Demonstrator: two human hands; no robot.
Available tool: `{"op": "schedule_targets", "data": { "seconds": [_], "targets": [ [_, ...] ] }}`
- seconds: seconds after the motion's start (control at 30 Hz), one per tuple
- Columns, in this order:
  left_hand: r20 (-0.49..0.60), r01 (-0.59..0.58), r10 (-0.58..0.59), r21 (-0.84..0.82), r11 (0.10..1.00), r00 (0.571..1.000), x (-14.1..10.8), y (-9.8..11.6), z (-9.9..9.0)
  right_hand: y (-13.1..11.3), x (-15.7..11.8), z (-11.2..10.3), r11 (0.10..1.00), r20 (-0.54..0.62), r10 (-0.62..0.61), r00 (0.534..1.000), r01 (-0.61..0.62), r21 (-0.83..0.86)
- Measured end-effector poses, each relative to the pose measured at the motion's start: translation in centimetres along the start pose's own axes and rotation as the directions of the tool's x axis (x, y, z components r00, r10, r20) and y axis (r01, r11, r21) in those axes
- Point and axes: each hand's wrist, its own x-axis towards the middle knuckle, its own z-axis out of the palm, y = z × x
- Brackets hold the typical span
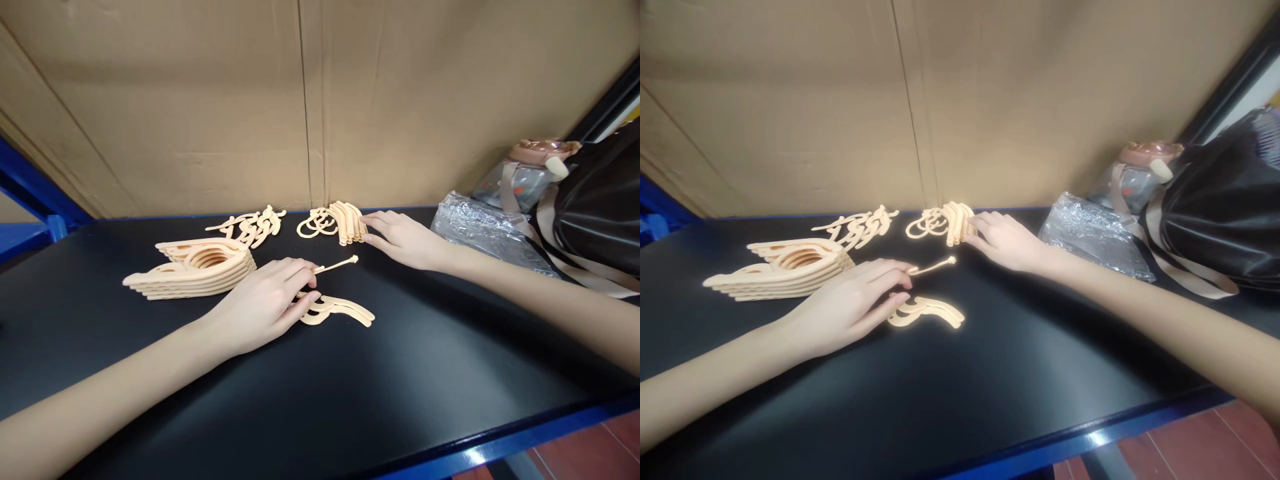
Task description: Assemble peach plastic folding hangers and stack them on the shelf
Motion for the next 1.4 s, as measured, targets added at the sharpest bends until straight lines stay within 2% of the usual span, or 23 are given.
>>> {"op": "schedule_targets", "data": {
  "seconds": [0.07, 0.17, 0.33, 0.47, 0.6, 0.77, 0.9, 1.03, 1.13, 1.23, 1.3, 1.4],
  "targets": [
    [0.004, 0.011, -0.011, -0.002, 1.000, 1.000, 0.0, 0.0, -0.1, 0.9, 0.6, 0.6, 0.998, 0.002, -0.024, 1.000, 0.024, 0.056],
    [0.001, 0.021, -0.021, -0.006, 1.000, 1.000, -0.1, -0.1, -0.1, 1.8, 0.9, 1.0, 0.995, -0.024, 0.011, 1.000, -0.008, 0.102],
    [0.018, 0.043, -0.043, -0.020, 0.999, 0.999, -0.1, -0.1, -0.1, 2.1, 0.6, 0.5, 0.996, -0.009, 0.082, 0.997, -0.081, 0.046],
    [0.007, 0.014, -0.014, -0.028, 1.000, 1.000, 0.0, 0.0, -0.1, 2.1, 0.6, 0.3, 0.989, 0.010, 0.146, 0.989, -0.146, 0.007],
    [-0.011, -0.028, 0.027, -0.033, 0.999, 1.000, 0.0, 0.0, -0.1, 2.6, 1.1, 0.6, 0.955, -0.015, 0.291, 0.957, -0.291, -0.049],
    [-0.028, -0.026, 0.024, -0.044, 0.999, 0.999, -0.1, 0.0, -0.1, 3.3, 2.3, 1.1, 0.880, -0.040, 0.462, 0.886, -0.464, -0.104],
    [-0.025, 0.025, -0.027, -0.057, 0.998, 0.999, -0.3, -0.1, 0.1, 3.5, 2.9, 1.1, 0.858, 0.024, 0.505, 0.863, -0.500, -0.115],
    [0.009, -0.014, 0.015, -0.077, 0.997, 1.000, -0.4, -0.4, 0.5, 3.7, 2.6, 0.4, 0.858, 0.056, 0.510, 0.858, -0.505, -0.092],
    [0.014, -0.057, 0.058, -0.087, 0.995, 0.998, -0.5, -0.6, 0.6, 3.2, 2.0, -0.7, 0.846, 0.002, 0.528, 0.849, -0.526, -0.082],
    [0.003, -0.094, 0.095, -0.101, 0.990, 0.996, -0.5, -0.5, 0.5, 1.9, 1.3, -1.9, 0.827, -0.123, 0.541, 0.832, -0.553, -0.105],
    [0.002, -0.131, 0.132, -0.118, 0.984, 0.991, -0.5, -0.4, 0.4, 0.6, 0.7, -2.3, 0.862, -0.203, 0.474, 0.857, -0.499, -0.088],
    [0.014, -0.194, 0.197, -0.134, 0.972, 0.980, -0.4, -0.2, 0.1, -1.7, -0.1, -2.0, 0.963, -0.125, 0.270, 0.955, -0.268, 0.033]
  ]
}}
